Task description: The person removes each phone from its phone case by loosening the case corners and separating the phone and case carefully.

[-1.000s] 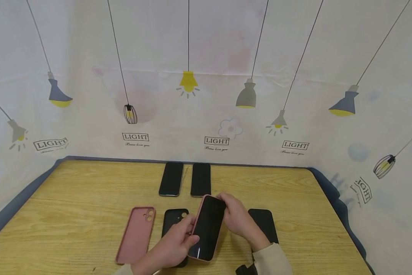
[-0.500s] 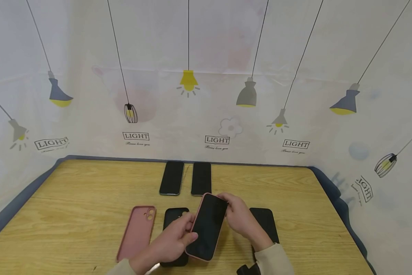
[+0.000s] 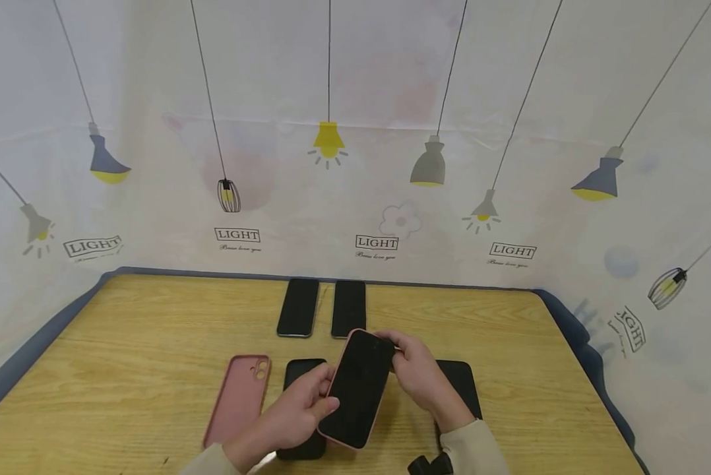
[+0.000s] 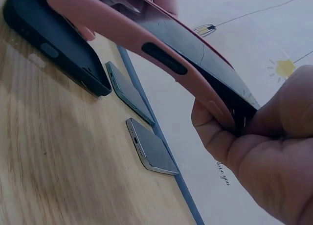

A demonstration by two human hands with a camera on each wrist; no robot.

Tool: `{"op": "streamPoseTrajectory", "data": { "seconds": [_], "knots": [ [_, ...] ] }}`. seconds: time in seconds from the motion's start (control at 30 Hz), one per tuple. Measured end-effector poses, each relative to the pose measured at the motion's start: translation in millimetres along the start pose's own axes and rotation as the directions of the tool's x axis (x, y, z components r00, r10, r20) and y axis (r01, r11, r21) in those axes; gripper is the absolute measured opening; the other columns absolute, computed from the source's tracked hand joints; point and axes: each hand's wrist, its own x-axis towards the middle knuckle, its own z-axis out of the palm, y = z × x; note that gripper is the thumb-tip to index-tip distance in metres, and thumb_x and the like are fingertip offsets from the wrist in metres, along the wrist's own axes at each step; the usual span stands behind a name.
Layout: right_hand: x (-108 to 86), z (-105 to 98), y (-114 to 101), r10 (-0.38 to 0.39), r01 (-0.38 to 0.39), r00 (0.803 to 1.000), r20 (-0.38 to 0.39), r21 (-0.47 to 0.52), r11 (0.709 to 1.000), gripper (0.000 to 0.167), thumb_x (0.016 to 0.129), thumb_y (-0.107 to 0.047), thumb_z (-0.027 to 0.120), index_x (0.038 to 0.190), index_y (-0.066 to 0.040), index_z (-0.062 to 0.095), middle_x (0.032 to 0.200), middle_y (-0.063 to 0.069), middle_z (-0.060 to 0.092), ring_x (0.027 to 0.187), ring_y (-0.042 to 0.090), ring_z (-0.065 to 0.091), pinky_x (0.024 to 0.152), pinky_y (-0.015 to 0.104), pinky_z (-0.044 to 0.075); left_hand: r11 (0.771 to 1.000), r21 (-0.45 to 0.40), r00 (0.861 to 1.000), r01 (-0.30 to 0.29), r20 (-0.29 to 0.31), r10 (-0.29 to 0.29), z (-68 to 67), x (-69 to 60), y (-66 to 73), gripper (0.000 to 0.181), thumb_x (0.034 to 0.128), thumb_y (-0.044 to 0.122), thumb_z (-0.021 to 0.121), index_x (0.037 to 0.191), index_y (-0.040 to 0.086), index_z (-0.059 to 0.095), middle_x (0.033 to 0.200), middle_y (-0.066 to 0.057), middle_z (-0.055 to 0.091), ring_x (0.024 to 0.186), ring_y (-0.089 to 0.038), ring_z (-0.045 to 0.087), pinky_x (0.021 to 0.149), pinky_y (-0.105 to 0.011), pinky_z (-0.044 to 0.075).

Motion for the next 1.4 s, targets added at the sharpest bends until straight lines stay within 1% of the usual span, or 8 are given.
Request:
{"op": "streamPoseTrajectory", "data": {
  "seconds": [0.23, 0.4, 0.57, 0.73, 0.93, 1.03, 1.2, 1.4],
  "knots": [
    [2.0, -3, 2, -0.010, 0.005, 0.999, 0.038, 0.125, 0.992, 0.047, 0.100, 0.012, 0.028, 0.144, 0.020, 0.039, 0.144, 0.035, 0.050, 0.119, 0.014, 0.062, 0.097, 0.027, 0.055, 0.999, -0.019, 1.000, -0.031, -0.002, 0.031, -0.4, 1.6, -1.2, 0.024, 0.1043, -0.007, 0.049, 0.128, -0.007, 0.051, 0.115, -0.024, 0.073, 0.103, -0.035, 0.074, 0.088, -0.037, 0.061],
    [2.5, -1, 5, -0.006, 0.003, 1.000, 0.019, 0.153, 0.988, 0.042, 0.107, 0.005, 0.029, 0.145, 0.020, 0.038, 0.144, 0.035, 0.050, 0.116, 0.007, 0.063, 0.098, 0.026, 0.054, 0.999, -0.035, 0.999, -0.032, -0.032, 0.030, 0.0, -0.1, -2.4, 0.023, 0.1041, -0.008, 0.048, 0.127, -0.008, 0.051, 0.114, -0.025, 0.073, 0.104, -0.036, 0.073, 0.088, -0.037, 0.061],
    [2.1, 4, 8, 0.009, -0.001, 0.999, -0.043, 0.171, 0.985, 0.039, 0.111, -0.001, 0.032, 0.144, 0.019, 0.042, 0.141, 0.032, 0.054, 0.111, 0.007, 0.066, 0.096, 0.026, 0.055, 0.997, -0.065, 0.997, -0.031, -0.073, 0.026, 1.3, -2.0, -2.2, 0.021, 0.1039, -0.009, 0.048, 0.125, -0.009, 0.051, 0.113, -0.027, 0.072, 0.105, -0.038, 0.072, 0.088, -0.038, 0.061],
    [1.9, 9, 10, -0.016, 0.028, 0.997, -0.069, 0.172, 0.985, 0.037, 0.112, -0.005, 0.036, 0.136, 0.020, 0.049, 0.124, 0.025, 0.064, 0.096, 0.011, 0.068, 0.089, 0.027, 0.058, 0.995, -0.083, 0.992, -0.047, -0.122, 0.036, 1.5, -1.2, -2.1, 0.020, 0.1036, -0.009, 0.048, 0.123, -0.010, 0.050, 0.111, -0.027, 0.072, 0.104, -0.039, 0.073, 0.086, -0.038, 0.061],
    [1.6, 14, 9, -0.032, 0.037, 0.999, -0.033, 0.133, 0.990, 0.037, 0.112, -0.006, 0.039, 0.136, 0.019, 0.051, 0.112, 0.017, 0.068, 0.089, 0.013, 0.065, 0.083, 0.026, 0.058, 0.993, -0.049, 0.980, -0.103, -0.177, 0.093, -2.1, 1.0, -3.3, 0.025, 0.1040, -0.008, 0.048, 0.128, -0.014, 0.047, 0.114, -0.031, 0.071, 0.108, -0.041, 0.071, 0.090, -0.041, 0.060],
    [1.1, 16, 9, -0.027, 0.028, 1.000, -0.011, 0.114, 0.993, 0.036, 0.112, -0.005, 0.040, 0.138, 0.018, 0.050, 0.113, 0.018, 0.068, 0.089, 0.013, 0.065, 0.082, 0.026, 0.058, 0.995, -0.038, 0.975, -0.095, -0.205, 0.085, -4.2, 1.7, -3.3, 0.026, 0.1046, -0.006, 0.049, 0.129, -0.014, 0.047, 0.113, -0.029, 0.071, 0.108, -0.039, 0.071, 0.091, -0.042, 0.059],
    [-1.6, 21, 9, -0.013, 0.013, 1.000, 0.008, 0.059, 0.998, 0.036, 0.111, -0.005, 0.041, 0.138, 0.016, 0.052, 0.111, 0.019, 0.070, 0.089, 0.015, 0.066, 0.082, 0.027, 0.059, 0.994, -0.070, 0.973, -0.085, -0.221, 0.068, -5.5, 3.2, -2.8, 0.027, 0.1053, -0.006, 0.047, 0.131, -0.015, 0.045, 0.115, -0.030, 0.070, 0.110, -0.039, 0.070, 0.093, -0.044, 0.059],
    [-4.4, 25, 10, -0.040, 0.040, 0.999, 0.037, -0.006, 0.999, 0.035, 0.110, -0.004, 0.044, 0.136, 0.017, 0.053, 0.113, 0.023, 0.071, 0.090, 0.015, 0.069, 0.082, 0.026, 0.059, 0.996, -0.062, 0.967, -0.070, -0.249, 0.052, -6.7, 4.9, -0.9, 0.026, 0.1061, -0.005, 0.045, 0.131, -0.012, 0.046, 0.117, -0.029, 0.070, 0.110, -0.038, 0.070, 0.092, -0.043, 0.059]
  ]
}}
